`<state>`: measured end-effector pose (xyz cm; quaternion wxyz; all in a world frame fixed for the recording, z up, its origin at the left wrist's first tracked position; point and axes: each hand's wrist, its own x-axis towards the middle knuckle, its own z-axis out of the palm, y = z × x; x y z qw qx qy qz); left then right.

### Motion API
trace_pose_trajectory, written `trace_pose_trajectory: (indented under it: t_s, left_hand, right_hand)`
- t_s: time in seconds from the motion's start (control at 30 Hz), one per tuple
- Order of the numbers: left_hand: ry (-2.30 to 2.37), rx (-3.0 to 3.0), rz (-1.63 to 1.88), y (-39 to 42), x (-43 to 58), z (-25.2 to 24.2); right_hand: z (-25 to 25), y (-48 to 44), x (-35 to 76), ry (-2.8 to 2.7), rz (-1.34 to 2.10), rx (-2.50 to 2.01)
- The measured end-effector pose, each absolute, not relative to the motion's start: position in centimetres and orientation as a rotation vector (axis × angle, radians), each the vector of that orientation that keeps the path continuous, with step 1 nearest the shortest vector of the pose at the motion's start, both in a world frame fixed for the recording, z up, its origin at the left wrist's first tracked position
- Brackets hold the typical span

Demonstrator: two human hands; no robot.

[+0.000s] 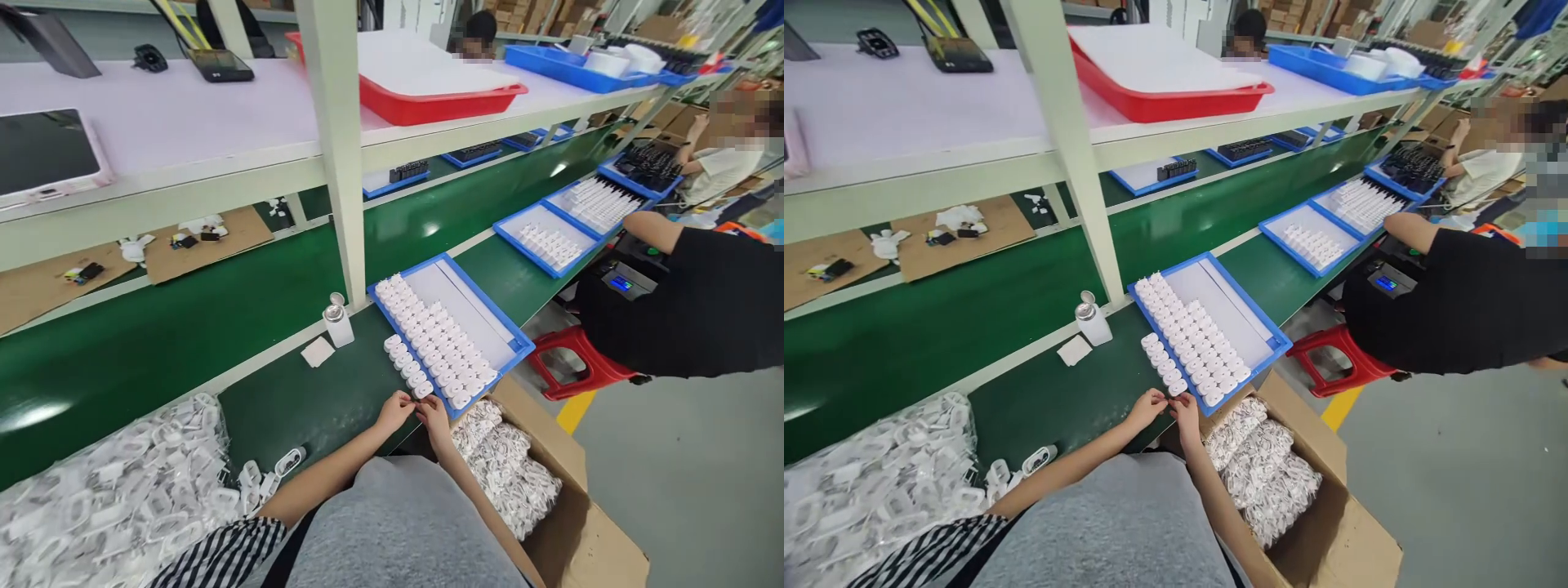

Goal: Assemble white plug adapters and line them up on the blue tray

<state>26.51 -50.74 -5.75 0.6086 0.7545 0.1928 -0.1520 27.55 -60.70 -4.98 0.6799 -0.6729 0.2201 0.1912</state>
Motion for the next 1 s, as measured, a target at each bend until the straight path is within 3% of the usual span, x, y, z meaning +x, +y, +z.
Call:
trace_pose_trajectory:
  t_s: [0.33,0.47,0.57,0.8,1.0]
  left_hand:
    - [0.556,1.94,-0.238,-45.0,24.9,-3.9]
    - [0.468,2.025,-0.197,-45.9,25.6,-3.7]
    - [0.382,2.123,-0.091,-48.1,26.3,-4.4]
    - [0.36,2.182,0.124,-52.3,28.0,-7.1]
    - [0.388,2.18,0.204,-52.6,28.7,-7.2]
  right_hand:
    - [-4.1,-62.4,27.7,0.264,0.464,-2.12]
    - [-1.4,-63.1,28.2,-0.221,0.338,-2.577]
    - [0.4,-62.6,29.8,-0.497,0.486,-2.754]
    - [1.4,-60.9,33.5,-0.553,0.928,-2.713]
    - [0.6,-60.9,33.6,-0.485,0.973,-2.57]
